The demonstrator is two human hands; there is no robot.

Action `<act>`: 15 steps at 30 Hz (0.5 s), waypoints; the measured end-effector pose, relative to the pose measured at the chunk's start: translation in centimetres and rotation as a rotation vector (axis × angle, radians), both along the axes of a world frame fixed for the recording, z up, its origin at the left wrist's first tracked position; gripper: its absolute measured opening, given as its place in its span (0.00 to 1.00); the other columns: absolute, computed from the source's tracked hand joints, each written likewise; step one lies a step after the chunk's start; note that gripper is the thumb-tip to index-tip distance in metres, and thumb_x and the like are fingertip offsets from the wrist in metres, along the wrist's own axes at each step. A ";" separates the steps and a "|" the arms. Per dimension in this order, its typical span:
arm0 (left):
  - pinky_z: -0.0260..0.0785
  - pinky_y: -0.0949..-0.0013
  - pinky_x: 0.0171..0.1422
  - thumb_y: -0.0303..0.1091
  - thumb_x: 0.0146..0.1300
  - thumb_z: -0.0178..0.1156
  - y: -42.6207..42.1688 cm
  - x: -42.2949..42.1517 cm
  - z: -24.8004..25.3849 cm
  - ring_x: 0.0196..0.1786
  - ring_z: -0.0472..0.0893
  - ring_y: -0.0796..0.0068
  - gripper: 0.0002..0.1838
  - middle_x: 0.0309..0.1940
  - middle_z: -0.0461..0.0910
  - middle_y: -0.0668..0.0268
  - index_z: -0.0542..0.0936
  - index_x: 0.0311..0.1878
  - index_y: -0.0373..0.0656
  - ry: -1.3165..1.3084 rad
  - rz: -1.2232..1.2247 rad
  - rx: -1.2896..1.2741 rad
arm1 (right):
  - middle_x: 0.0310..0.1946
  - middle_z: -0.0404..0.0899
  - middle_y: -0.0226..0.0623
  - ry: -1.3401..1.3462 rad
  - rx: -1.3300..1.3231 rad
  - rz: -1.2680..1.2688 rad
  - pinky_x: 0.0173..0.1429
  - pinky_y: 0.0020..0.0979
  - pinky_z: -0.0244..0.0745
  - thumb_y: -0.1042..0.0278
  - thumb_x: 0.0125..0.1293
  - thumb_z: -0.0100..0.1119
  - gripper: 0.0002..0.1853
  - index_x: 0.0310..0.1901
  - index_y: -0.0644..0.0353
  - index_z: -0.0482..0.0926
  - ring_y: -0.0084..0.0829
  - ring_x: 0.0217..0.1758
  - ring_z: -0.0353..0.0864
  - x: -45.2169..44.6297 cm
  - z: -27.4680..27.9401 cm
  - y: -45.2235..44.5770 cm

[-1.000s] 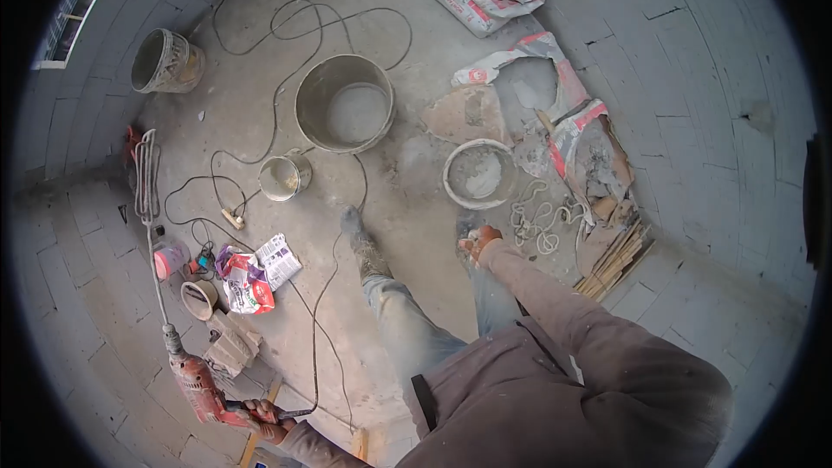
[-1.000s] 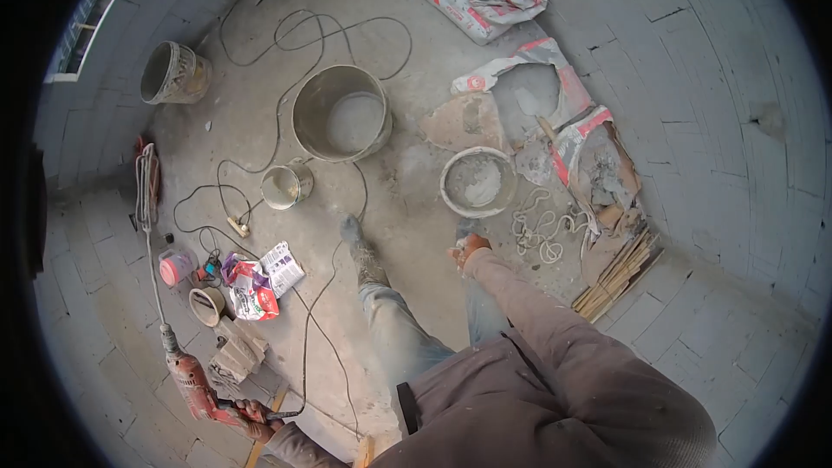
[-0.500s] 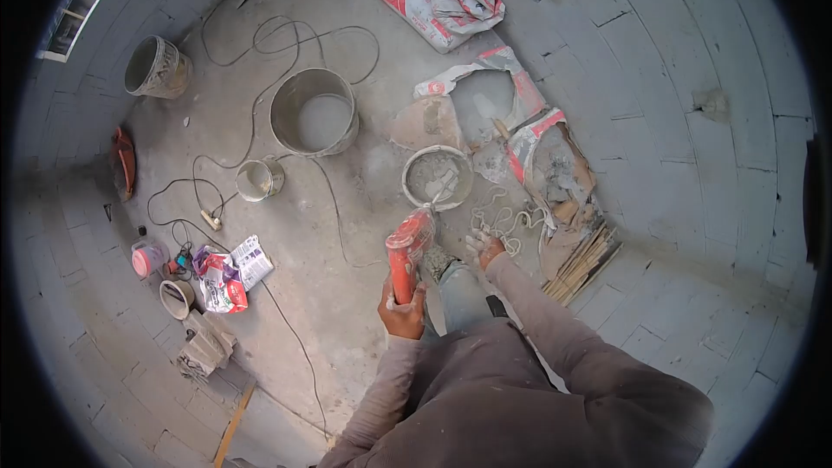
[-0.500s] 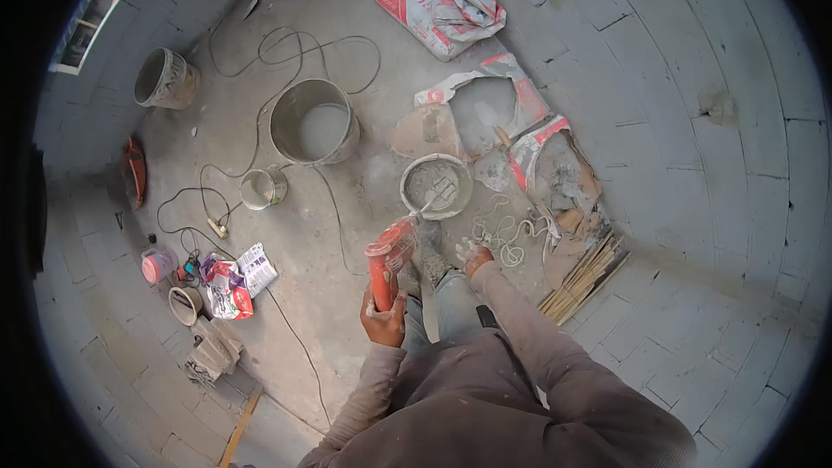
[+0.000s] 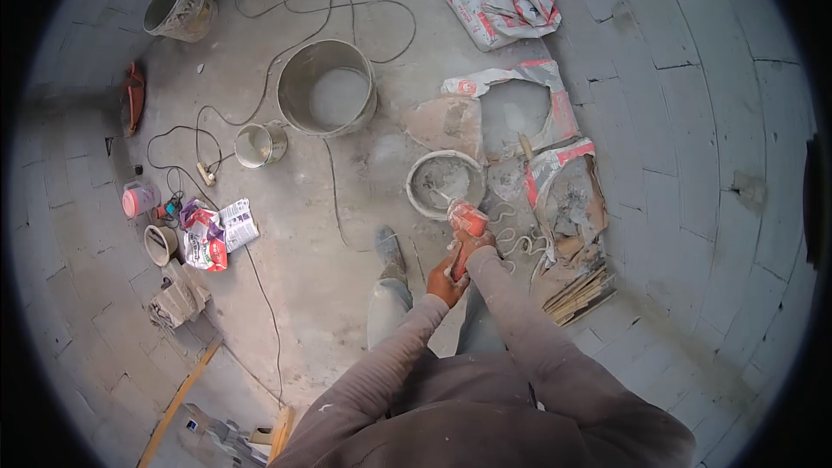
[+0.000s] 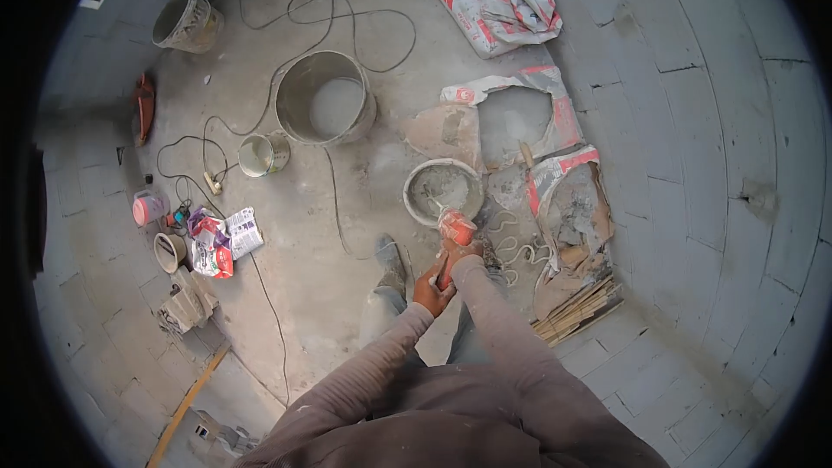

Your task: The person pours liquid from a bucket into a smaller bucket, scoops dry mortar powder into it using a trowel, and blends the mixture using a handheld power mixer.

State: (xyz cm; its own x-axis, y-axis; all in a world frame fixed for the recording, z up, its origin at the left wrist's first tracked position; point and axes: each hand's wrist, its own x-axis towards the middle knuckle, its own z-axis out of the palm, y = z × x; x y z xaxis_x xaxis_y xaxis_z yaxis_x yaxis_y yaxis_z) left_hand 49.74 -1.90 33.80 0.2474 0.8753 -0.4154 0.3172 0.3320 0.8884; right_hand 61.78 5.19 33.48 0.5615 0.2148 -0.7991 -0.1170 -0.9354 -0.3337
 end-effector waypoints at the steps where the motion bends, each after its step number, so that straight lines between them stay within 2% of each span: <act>1: 0.73 0.63 0.55 0.29 0.52 0.67 -0.5 0.8 -1.5 0.53 0.79 0.52 0.38 0.52 0.75 0.49 0.61 0.66 0.39 -0.128 0.082 -0.030 | 0.33 0.80 0.43 0.106 0.052 0.046 0.37 0.36 0.76 0.66 0.44 0.73 0.23 0.40 0.69 0.75 0.35 0.31 0.80 0.8 -2.1 0.2; 2: 0.73 0.63 0.55 0.29 0.52 0.67 -1.1 1.6 -2.9 0.53 0.79 0.52 0.38 0.52 0.75 0.49 0.61 0.66 0.39 -0.100 0.099 -0.026 | 0.33 0.80 0.44 0.140 0.042 0.087 0.38 0.37 0.76 0.66 0.45 0.73 0.23 0.40 0.69 0.75 0.36 0.32 0.80 1.6 -4.3 0.4; 4: 0.73 0.63 0.54 0.29 0.54 0.67 -1.5 4.3 -4.7 0.50 0.80 0.54 0.37 0.50 0.77 0.46 0.59 0.64 0.38 -0.315 0.436 -0.453 | 0.34 0.80 0.47 0.208 0.027 0.171 0.41 0.38 0.76 0.66 0.45 0.72 0.23 0.40 0.71 0.75 0.38 0.35 0.80 2.4 -6.4 2.2; 5: 0.73 0.60 0.53 0.32 0.54 0.67 -1.6 5.9 -6.2 0.48 0.81 0.51 0.35 0.45 0.78 0.42 0.60 0.61 0.37 -0.162 0.379 -0.328 | 0.35 0.80 0.48 0.148 -0.042 0.318 0.42 0.38 0.76 0.65 0.46 0.72 0.23 0.40 0.70 0.75 0.39 0.36 0.81 2.8 -7.4 2.4; 6: 0.73 0.60 0.53 0.32 0.54 0.67 -1.3 7.3 -7.3 0.48 0.81 0.51 0.35 0.45 0.78 0.42 0.60 0.61 0.37 -0.162 0.390 -0.348 | 0.36 0.80 0.49 0.085 -0.109 0.466 0.43 0.38 0.76 0.64 0.46 0.72 0.23 0.41 0.69 0.75 0.40 0.38 0.81 3.1 -8.1 2.7; 8: 0.73 0.61 0.51 0.37 0.53 0.68 0.1 10.0 -9.3 0.48 0.81 0.51 0.28 0.42 0.80 0.45 0.66 0.52 0.35 0.362 0.215 -0.476 | 0.36 0.82 0.41 0.076 -0.132 0.528 0.40 0.36 0.77 0.68 0.46 0.70 0.22 0.43 0.66 0.76 0.37 0.33 0.81 4.4 -11.9 1.6; 9: 0.73 0.60 0.48 0.41 0.50 0.70 1.2 11.0 -9.4 0.44 0.81 0.46 0.31 0.38 0.81 0.44 0.70 0.52 0.32 0.477 0.274 -0.500 | 0.36 0.82 0.40 0.079 -0.009 0.539 0.39 0.37 0.77 0.65 0.47 0.71 0.22 0.42 0.65 0.76 0.37 0.32 0.81 5.0 -13.2 1.3; 11: 0.73 0.59 0.49 0.41 0.50 0.70 1.9 12.5 -9.8 0.46 0.81 0.48 0.30 0.40 0.81 0.45 0.72 0.52 0.32 0.490 0.343 -0.534 | 0.35 0.81 0.40 0.449 0.053 0.101 0.32 0.40 0.75 0.59 0.48 0.72 0.24 0.43 0.63 0.76 0.36 0.27 0.80 4.8 -10.0 4.6; 13: 0.73 0.59 0.50 0.41 0.49 0.70 2.6 13.0 -10.3 0.47 0.81 0.49 0.30 0.42 0.81 0.45 0.74 0.52 0.33 0.502 0.403 -0.558 | 0.35 0.81 0.40 0.473 -0.017 0.170 0.30 0.40 0.74 0.60 0.47 0.73 0.26 0.45 0.63 0.75 0.34 0.26 0.79 5.6 -13.0 5.5; 15: 0.72 0.60 0.53 0.42 0.50 0.69 3.0 12.6 -10.4 0.49 0.81 0.54 0.28 0.45 0.82 0.49 0.77 0.51 0.36 0.289 0.250 -0.570 | 0.35 0.80 0.41 0.490 -0.079 0.217 0.28 0.41 0.73 0.61 0.46 0.74 0.28 0.47 0.64 0.75 0.33 0.24 0.78 6.3 -12.9 5.5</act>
